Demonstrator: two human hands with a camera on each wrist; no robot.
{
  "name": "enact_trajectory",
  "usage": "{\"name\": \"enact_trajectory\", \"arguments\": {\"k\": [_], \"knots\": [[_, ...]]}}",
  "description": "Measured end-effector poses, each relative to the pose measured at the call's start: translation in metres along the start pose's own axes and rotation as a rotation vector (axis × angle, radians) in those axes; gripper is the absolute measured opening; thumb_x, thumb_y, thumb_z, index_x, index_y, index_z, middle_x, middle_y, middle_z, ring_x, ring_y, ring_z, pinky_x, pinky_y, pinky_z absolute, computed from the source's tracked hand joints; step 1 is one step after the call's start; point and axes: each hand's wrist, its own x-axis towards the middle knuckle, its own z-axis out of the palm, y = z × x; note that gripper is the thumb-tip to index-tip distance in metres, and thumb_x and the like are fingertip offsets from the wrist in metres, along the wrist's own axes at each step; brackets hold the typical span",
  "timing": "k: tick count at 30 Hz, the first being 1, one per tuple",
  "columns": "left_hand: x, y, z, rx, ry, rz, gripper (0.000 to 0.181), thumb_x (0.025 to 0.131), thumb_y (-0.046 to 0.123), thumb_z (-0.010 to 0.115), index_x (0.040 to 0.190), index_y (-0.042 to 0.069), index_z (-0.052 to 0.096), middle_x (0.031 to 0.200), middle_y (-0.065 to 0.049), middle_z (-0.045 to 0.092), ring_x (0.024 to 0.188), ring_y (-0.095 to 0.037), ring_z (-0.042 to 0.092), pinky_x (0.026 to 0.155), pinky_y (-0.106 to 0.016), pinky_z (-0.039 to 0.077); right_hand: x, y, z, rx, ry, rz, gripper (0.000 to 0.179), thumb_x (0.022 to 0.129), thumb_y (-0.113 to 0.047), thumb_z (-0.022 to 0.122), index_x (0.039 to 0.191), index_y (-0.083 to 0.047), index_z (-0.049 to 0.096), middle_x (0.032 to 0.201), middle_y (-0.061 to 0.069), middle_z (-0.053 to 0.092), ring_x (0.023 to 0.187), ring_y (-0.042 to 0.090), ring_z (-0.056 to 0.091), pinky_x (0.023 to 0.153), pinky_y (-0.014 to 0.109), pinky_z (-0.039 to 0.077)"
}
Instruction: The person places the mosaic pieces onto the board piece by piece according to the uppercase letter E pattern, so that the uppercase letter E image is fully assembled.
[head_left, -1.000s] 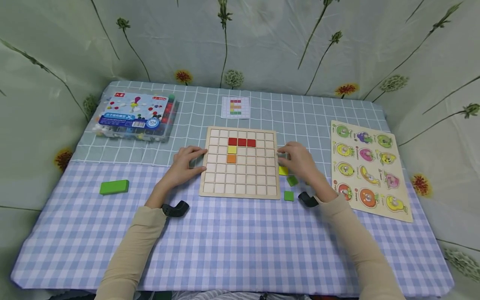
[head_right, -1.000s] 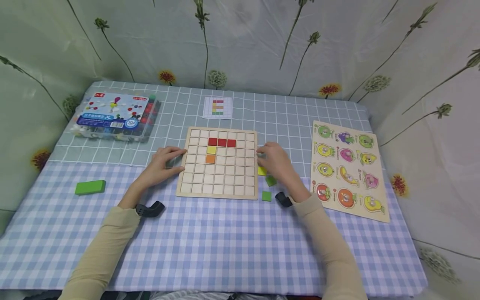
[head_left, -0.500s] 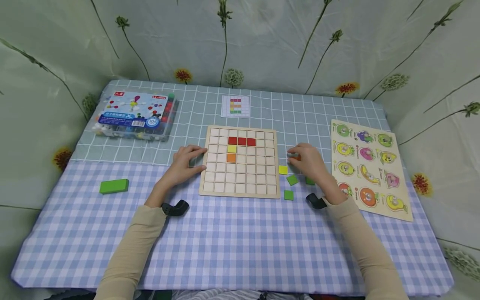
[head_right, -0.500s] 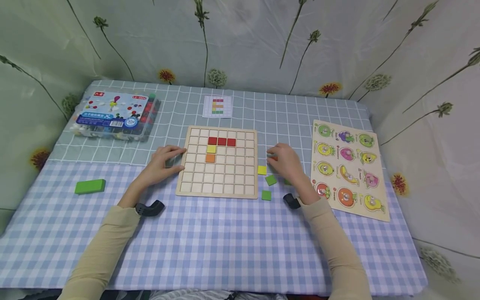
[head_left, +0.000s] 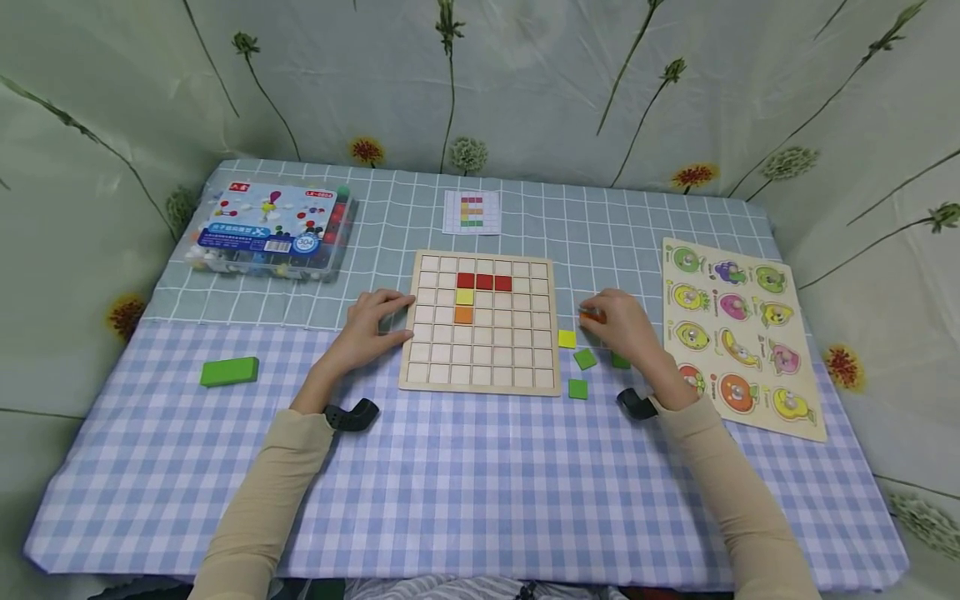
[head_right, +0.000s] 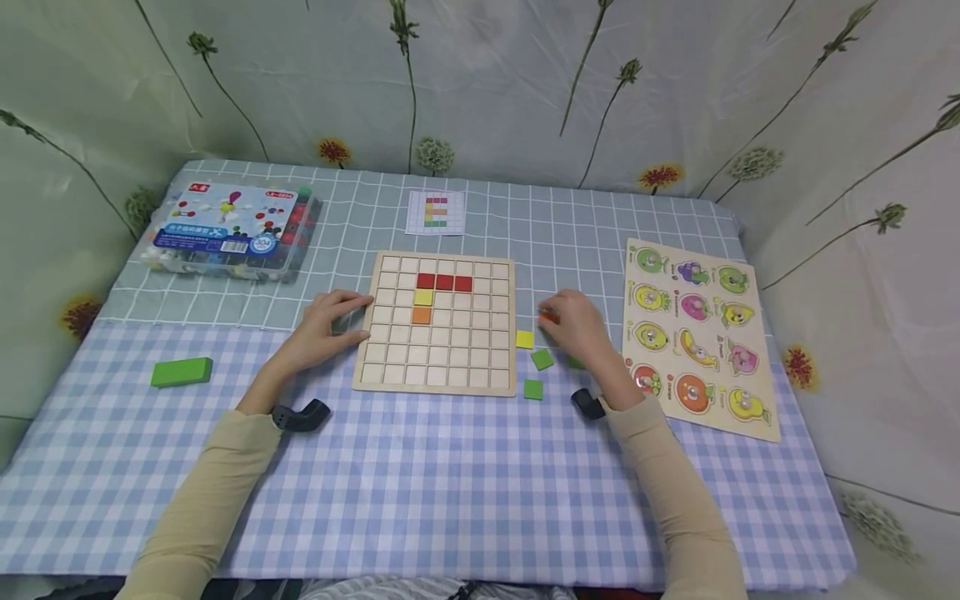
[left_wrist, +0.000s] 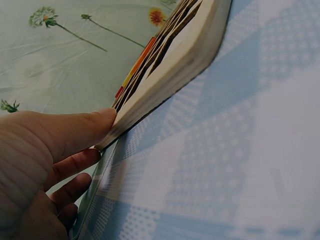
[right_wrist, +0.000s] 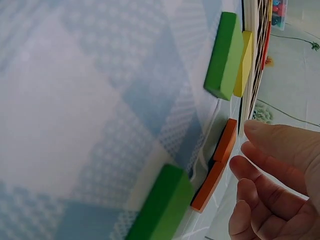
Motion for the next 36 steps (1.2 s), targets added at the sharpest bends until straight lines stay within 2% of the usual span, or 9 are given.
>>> {"name": "enact_trajectory", "arguments": {"k": [6,11,18,26,29,36], "knots": [[0.000,0.000,0.000,-0.003,0.001,0.001,0.053,0.084,0.016,0.070,0.132,0.002,0.053,0.130,-0.020,0.050,0.108,-0.034,0.039,0.090,-0.051,0.023,-0.003,0.002,-0.003,-0.017,-0.075,0.045,0.028,0.083,-0.013,0.070,0.105,0.003,0.069,0.096,0.019,0.066,0.083,0.028,0.055,0.075,0.041,0.045],[0.000,0.000,0.001,-0.010,0.002,0.000,0.053,0.084,0.015,0.070,0.132,0.002,0.053,0.130,-0.020,0.049,0.109,-0.034,0.039,0.091,-0.051,0.022,-0.002,0.002,-0.002,-0.039,-0.126,0.053,0.028,0.082,-0.013,0.070,0.106,0.002,0.069,0.094,0.017,0.066,0.080,0.026,0.052,0.074,0.038,0.043],[0.000,-0.001,0.001,-0.011,-0.003,-0.001,0.054,0.084,0.016,0.070,0.133,0.002,0.052,0.130,-0.020,0.049,0.110,-0.034,0.039,0.092,-0.052,0.022,0.003,-0.003,-0.002,-0.040,-0.112,0.024,0.024,0.082,-0.016,0.070,0.101,0.000,0.072,0.089,0.014,0.066,0.076,0.023,0.052,0.069,0.035,0.043],[0.000,-0.001,0.001,-0.016,-0.001,0.001,0.054,0.084,0.016,0.070,0.133,0.002,0.052,0.130,-0.020,0.049,0.108,-0.034,0.039,0.091,-0.052,0.022,0.012,-0.018,0.000,-0.034,-0.053,-0.087,0.024,0.080,-0.015,0.072,0.099,0.000,0.072,0.087,0.014,0.068,0.075,0.024,0.054,0.068,0.036,0.044],[0.000,-0.001,0.001,-0.022,-0.002,0.003,0.054,0.084,0.016,0.069,0.133,0.002,0.052,0.130,-0.020,0.049,0.108,-0.034,0.039,0.091,-0.053,0.022,0.017,-0.025,0.002,-0.022,-0.064,-0.100,0.026,0.080,-0.016,0.073,0.100,0.000,0.072,0.090,0.014,0.069,0.081,0.026,0.057,0.073,0.038,0.046],[0.000,-0.001,0.000,-0.024,-0.005,0.003,0.053,0.085,0.016,0.069,0.133,0.002,0.052,0.131,-0.019,0.049,0.107,-0.033,0.038,0.092,-0.053,0.021,0.027,-0.044,0.008,-0.003,-0.131,-0.061,0.032,0.082,-0.019,0.071,0.108,0.000,0.070,0.101,0.016,0.067,0.094,0.029,0.057,0.080,0.040,0.048]]}}
